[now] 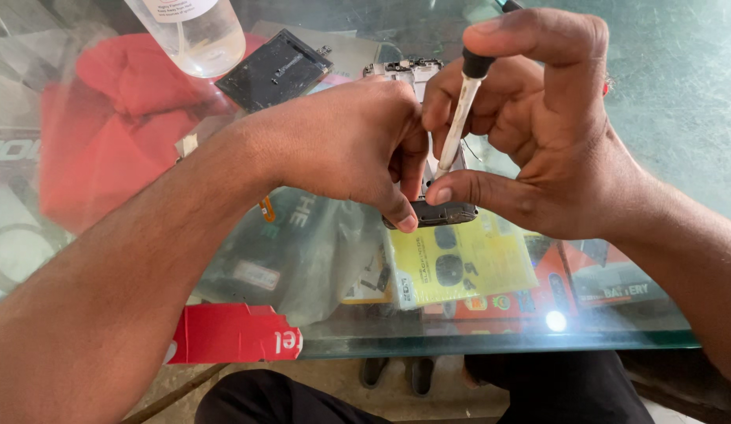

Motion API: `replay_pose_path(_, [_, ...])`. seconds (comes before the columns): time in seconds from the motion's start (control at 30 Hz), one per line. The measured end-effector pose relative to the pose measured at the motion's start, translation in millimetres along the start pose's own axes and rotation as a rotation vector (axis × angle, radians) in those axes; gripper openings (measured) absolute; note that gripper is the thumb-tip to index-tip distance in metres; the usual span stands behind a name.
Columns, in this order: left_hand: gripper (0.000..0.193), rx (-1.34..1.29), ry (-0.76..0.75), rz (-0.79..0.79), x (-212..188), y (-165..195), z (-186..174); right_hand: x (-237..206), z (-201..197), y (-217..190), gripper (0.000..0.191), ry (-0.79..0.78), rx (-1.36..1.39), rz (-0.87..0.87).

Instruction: The person cleans the interior of a disassembled smartphone with a toothbrush, then removes the camera module and battery. They use a precision screwdriver to pry and separate internal components and adhesive.

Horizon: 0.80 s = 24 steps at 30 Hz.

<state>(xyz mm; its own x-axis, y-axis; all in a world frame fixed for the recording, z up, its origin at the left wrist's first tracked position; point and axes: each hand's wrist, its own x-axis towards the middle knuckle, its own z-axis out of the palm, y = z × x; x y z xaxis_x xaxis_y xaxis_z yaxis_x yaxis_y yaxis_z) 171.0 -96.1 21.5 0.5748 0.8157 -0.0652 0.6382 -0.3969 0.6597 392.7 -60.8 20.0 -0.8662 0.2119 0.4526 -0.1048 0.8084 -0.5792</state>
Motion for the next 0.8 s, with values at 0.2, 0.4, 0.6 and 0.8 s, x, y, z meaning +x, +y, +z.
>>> replay_pose_path(0.2, [0.027,0.013,-0.017,0.000,1.3,-0.1,0.6,-3.6,-3.2,-6.0,0.076,0.008,0.059,0.049])
replay_pose_path(0.4, [0.031,-0.055,0.008,0.046,0.8,-2.5,1.1,-1.3,-2.9,-2.8,0.079,-0.015,0.046,-0.016])
replay_pose_path(0.6, [0.027,0.031,-0.024,-0.006,1.8,-2.9,1.5,-5.5,-2.8,-0.9,0.079,0.005,0.072,0.020])
replay_pose_path(0.8, [0.029,-0.010,0.001,0.054,1.3,-3.4,1.3,-3.8,-3.0,0.1,0.080,0.002,-0.009,-0.057])
